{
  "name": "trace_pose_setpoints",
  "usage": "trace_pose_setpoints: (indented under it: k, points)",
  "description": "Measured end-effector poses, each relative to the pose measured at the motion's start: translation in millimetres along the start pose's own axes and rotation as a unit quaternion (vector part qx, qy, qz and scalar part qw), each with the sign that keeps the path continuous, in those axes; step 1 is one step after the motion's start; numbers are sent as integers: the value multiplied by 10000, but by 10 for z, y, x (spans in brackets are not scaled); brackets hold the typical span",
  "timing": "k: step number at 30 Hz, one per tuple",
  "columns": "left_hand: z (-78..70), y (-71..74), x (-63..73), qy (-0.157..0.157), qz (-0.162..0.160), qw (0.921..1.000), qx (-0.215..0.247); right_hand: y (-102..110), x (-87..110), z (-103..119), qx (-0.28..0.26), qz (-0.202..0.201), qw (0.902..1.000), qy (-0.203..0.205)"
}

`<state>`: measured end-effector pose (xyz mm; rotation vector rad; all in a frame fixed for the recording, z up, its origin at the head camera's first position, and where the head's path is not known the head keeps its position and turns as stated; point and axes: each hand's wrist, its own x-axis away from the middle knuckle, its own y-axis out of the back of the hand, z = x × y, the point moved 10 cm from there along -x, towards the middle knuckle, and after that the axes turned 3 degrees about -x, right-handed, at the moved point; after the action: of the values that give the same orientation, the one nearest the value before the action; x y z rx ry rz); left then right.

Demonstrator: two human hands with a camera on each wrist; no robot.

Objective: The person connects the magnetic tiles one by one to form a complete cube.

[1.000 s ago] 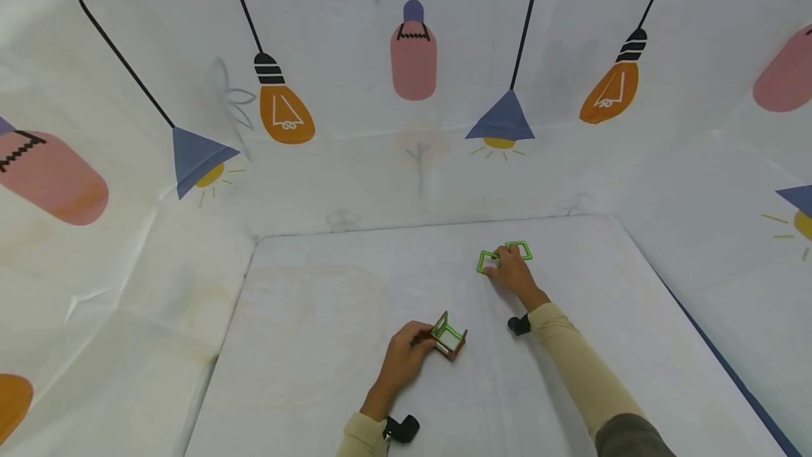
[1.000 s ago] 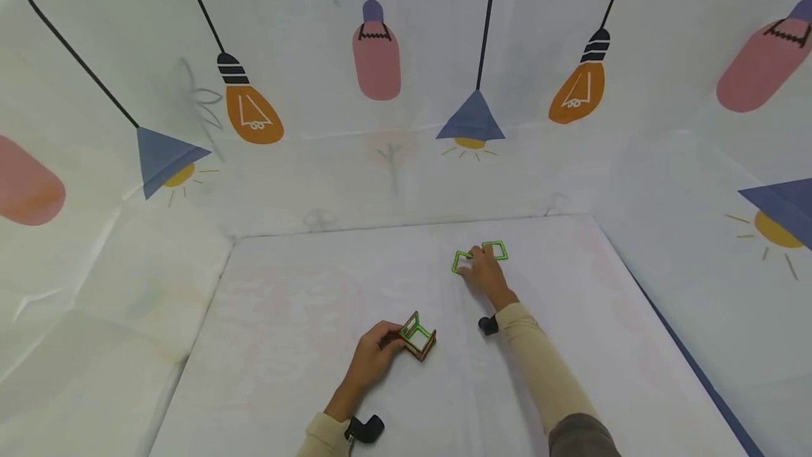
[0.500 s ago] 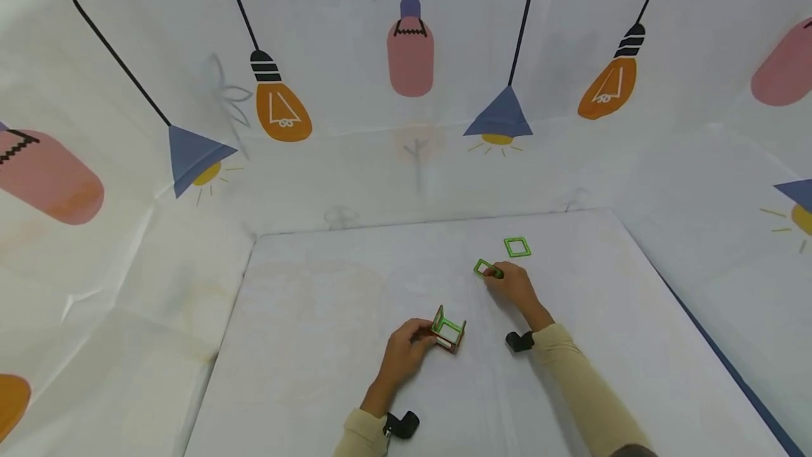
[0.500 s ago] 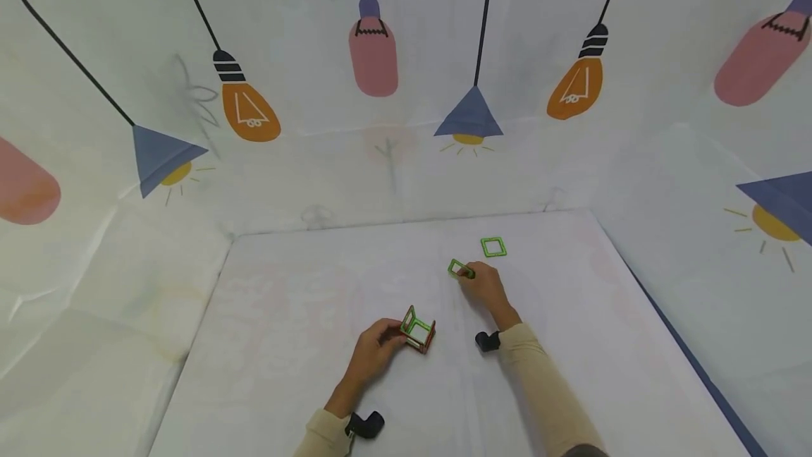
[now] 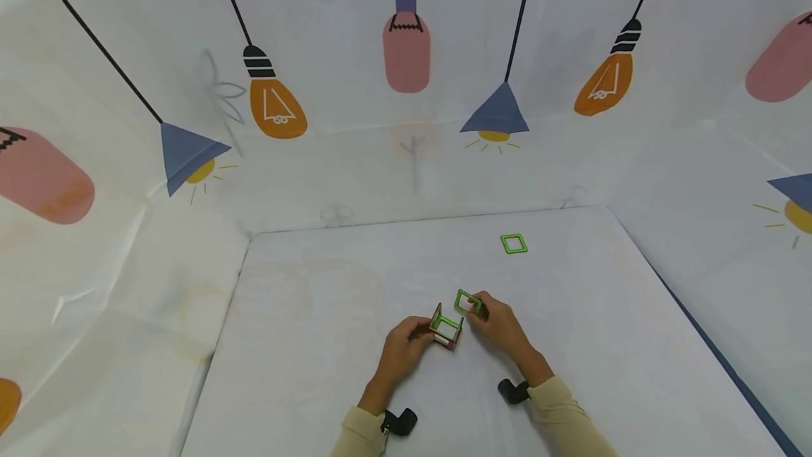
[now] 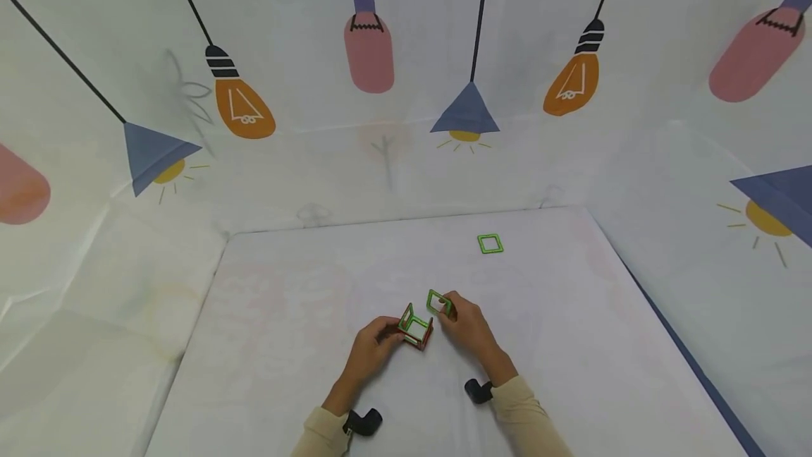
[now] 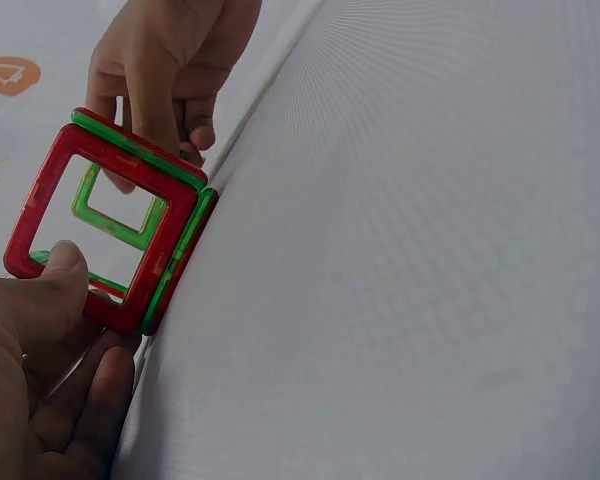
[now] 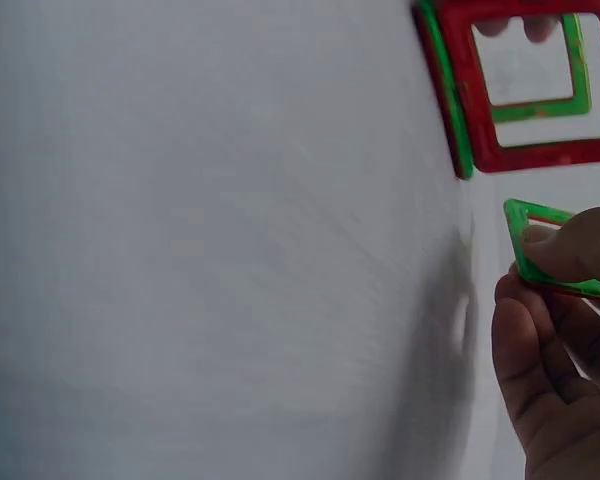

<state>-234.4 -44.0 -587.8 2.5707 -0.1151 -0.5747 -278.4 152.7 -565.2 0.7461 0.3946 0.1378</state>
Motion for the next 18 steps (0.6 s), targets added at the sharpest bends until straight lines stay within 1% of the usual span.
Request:
trace_pose_setpoints:
  k: [3, 5, 7, 11, 14, 18]
  points:
    - [-13, -11, -5, -63, -25, 10000, -54, 6, 42, 108, 64, -145, 9988, 474]
    - [-20, -6, -6, -114, -47, 9999, -107, -10, 45, 137, 61, -152, 9981, 590]
    - [-34, -1, -6, -229, -90, 9996, -164, -21, 41, 149, 3, -120, 9982, 583]
    - [-57, 8, -8, -384, -160, 9989, -233, -75, 28, 156, -86, 83, 9985, 540]
    - [-55, 10, -10, -342, -133, 9991, -214, -105, 21, 164, -81, 205, 9984, 521]
    - [-50, 14, -11, -263, -80, 9995, -166, -113, 23, 188, -94, 262, 9980, 561]
